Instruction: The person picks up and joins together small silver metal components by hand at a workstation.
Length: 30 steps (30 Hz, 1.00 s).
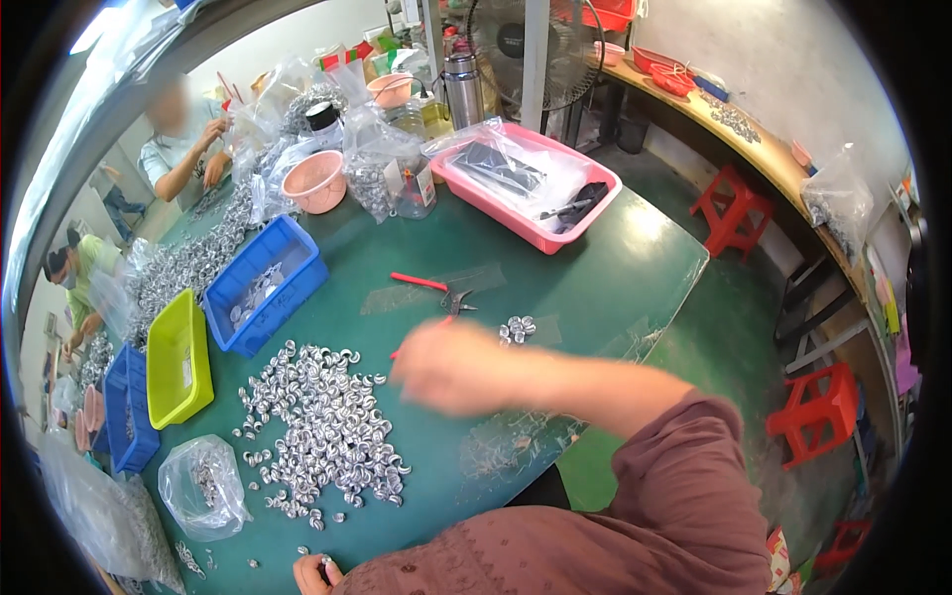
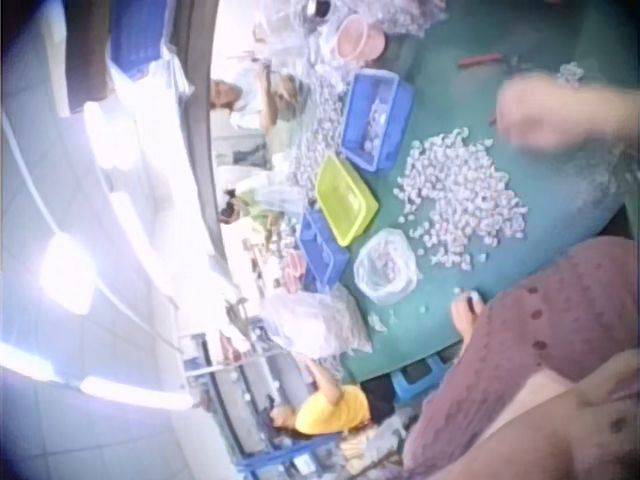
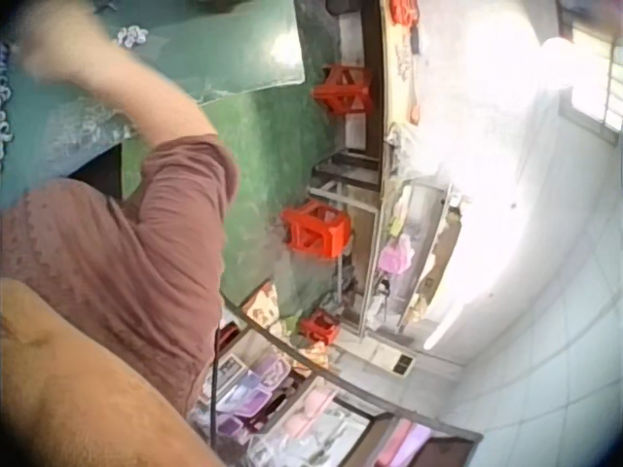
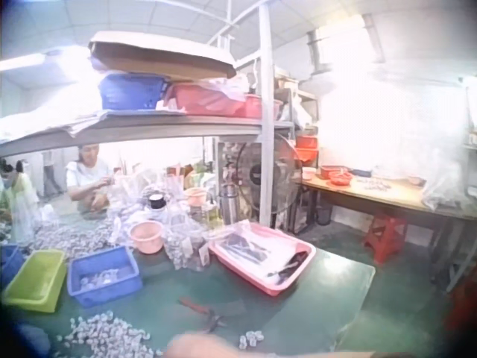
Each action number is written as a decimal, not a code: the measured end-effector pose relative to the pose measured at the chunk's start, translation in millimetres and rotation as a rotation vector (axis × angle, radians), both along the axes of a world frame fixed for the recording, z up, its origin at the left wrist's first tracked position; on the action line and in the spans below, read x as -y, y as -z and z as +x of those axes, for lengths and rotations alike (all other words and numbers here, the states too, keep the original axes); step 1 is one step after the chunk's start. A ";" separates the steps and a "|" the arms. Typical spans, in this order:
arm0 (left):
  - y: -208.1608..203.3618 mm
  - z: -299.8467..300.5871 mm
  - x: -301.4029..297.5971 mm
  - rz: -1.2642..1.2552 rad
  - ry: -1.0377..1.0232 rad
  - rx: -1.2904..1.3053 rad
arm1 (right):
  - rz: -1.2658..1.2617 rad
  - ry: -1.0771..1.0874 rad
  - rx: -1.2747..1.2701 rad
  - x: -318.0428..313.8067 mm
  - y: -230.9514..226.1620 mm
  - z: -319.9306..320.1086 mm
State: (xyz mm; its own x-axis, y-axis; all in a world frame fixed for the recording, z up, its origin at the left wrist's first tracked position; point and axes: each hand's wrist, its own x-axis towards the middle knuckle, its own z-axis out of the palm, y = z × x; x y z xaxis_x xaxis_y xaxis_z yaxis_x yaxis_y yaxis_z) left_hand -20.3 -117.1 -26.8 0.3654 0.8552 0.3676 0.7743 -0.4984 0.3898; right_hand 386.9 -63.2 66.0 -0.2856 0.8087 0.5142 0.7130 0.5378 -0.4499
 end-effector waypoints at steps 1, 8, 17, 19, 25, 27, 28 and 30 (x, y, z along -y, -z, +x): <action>1.2 -0.4 -1.0 0.023 0.006 -0.036 | 0.033 0.159 -0.014 -5.5 -17.8 36.1; 50.7 -50.3 -19.5 -0.079 0.081 -0.395 | 0.086 0.948 -0.224 -72.3 -33.4 249.7; 52.7 -54.3 -14.3 0.146 0.213 -0.277 | -0.543 1.002 0.269 -129.3 -13.7 256.3; 54.6 -65.0 -16.1 0.131 0.320 -0.372 | -0.573 0.989 0.283 -134.6 -6.0 261.3; 54.1 -72.1 -13.3 -0.046 0.266 -0.265 | -0.545 1.043 0.273 -137.9 4.8 257.9; 50.4 -68.2 -16.9 0.039 0.309 -0.234 | -0.408 1.047 0.271 -137.2 8.9 257.3; 48.3 -65.9 -18.2 0.082 0.330 -0.217 | -0.408 1.044 0.273 -135.9 10.1 255.8; 42.2 -59.3 -17.4 0.086 0.325 -0.227 | -0.223 1.051 0.304 -132.2 12.4 251.7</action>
State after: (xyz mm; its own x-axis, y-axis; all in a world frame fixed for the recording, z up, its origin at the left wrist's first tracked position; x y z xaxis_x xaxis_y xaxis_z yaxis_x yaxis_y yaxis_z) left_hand -79.6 -99.8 -69.0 0.6919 0.6513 0.3117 0.6324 -0.7549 0.1736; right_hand 638.6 69.0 53.7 0.5058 0.7875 0.3522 0.8625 -0.4687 -0.1907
